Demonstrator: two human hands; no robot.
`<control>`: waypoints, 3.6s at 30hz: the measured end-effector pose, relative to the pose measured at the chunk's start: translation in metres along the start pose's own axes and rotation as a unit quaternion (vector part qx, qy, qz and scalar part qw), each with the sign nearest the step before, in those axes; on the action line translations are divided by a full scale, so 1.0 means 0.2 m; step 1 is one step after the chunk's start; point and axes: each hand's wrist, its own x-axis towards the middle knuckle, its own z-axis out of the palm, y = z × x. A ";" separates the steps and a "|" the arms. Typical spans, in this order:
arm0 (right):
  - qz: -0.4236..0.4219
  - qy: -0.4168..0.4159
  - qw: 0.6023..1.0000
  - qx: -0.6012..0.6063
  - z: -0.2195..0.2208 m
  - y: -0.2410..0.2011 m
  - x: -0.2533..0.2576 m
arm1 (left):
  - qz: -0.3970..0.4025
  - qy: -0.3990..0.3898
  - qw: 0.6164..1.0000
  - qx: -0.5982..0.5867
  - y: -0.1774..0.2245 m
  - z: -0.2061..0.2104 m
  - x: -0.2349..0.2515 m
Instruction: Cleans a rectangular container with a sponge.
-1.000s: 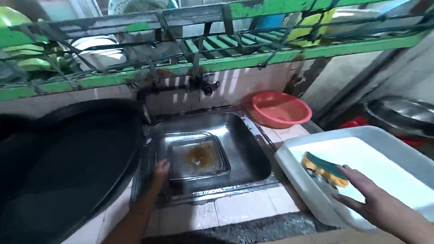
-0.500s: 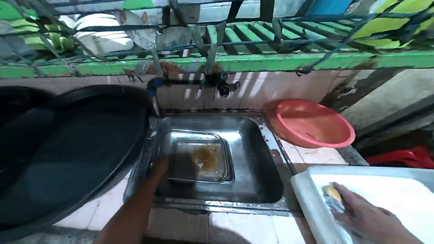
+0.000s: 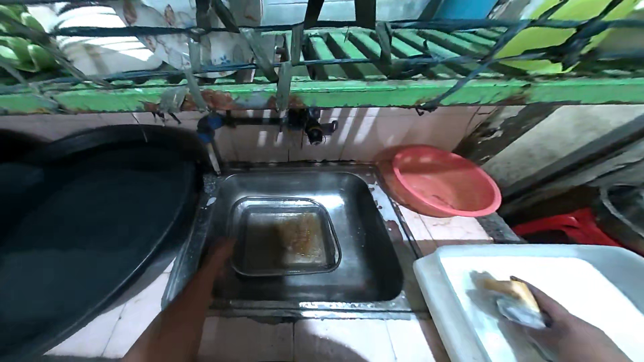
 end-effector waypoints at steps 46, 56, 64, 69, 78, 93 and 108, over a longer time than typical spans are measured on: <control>0.081 0.129 0.954 0.259 0.10 -0.01 -0.14 | 0.226 0.011 0.974 0.011 0.24 0.03 -0.38; -0.147 0.126 0.893 0.407 0.18 -1.13 0.23 | 0.100 -0.126 0.986 -0.037 0.07 0.28 -0.28; -0.100 0.008 0.967 0.235 0.73 -1.52 0.83 | 0.135 -0.164 0.976 0.040 0.08 0.28 -0.26; -0.398 0.008 0.912 0.095 0.96 -1.96 0.54 | 0.117 -0.159 0.975 0.100 0.14 0.29 -0.28; -0.218 0.035 0.974 0.054 0.93 -1.48 0.91 | 0.120 -0.167 0.976 0.071 0.07 0.30 -0.21; -0.479 -0.029 0.845 0.236 1.37 -1.59 0.27 | 0.192 -0.184 0.957 0.118 0.08 0.24 -0.23; -0.041 -0.025 0.998 -0.042 0.88 -1.13 1.07 | 0.102 -0.166 0.976 0.096 0.06 0.36 -0.22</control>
